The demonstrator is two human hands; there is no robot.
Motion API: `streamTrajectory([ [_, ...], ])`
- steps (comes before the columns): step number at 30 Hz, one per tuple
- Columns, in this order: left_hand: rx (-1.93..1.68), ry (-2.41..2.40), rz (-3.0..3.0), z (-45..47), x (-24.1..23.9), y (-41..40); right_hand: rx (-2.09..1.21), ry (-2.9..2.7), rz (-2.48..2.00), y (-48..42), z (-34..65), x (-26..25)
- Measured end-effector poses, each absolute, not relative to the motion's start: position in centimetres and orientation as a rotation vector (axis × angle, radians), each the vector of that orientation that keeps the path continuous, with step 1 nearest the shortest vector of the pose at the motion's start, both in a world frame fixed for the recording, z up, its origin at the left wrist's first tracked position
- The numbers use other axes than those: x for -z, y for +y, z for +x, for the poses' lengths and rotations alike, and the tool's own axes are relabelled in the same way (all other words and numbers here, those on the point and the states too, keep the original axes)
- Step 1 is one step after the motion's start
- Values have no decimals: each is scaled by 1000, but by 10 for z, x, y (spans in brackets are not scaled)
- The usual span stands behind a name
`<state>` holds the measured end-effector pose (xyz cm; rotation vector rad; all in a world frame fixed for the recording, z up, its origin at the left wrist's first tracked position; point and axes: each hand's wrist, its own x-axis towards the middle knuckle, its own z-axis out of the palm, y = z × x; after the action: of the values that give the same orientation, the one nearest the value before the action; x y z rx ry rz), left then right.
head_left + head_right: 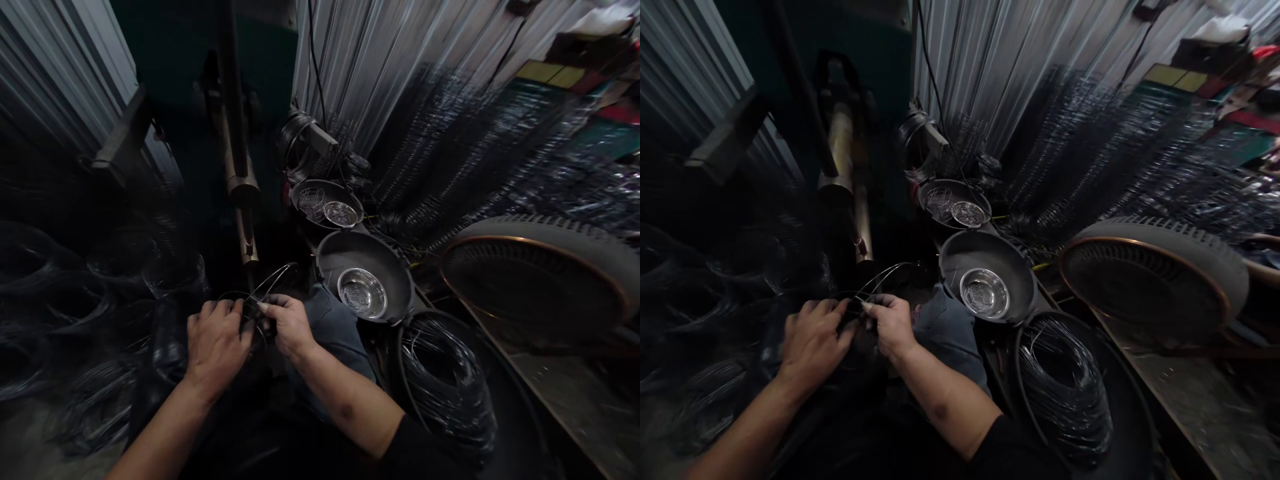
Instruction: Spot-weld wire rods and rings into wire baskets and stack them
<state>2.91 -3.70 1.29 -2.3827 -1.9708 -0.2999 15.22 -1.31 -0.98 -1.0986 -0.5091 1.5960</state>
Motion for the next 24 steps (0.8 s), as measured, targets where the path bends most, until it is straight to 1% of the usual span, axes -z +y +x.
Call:
streamTrajectory([
  [4, 313, -1811, -2364, 29, -20, -24, -1586, -428, -1084, -5, 152, 1],
  [9, 333, -1672, -2367, 24, -27, -6, -1653, -354, -1005, 11, 149, -4],
  [24, 211, -1642, -2460, 15, -56, 36, -1657, -380, -891, 48, 142, -9],
])
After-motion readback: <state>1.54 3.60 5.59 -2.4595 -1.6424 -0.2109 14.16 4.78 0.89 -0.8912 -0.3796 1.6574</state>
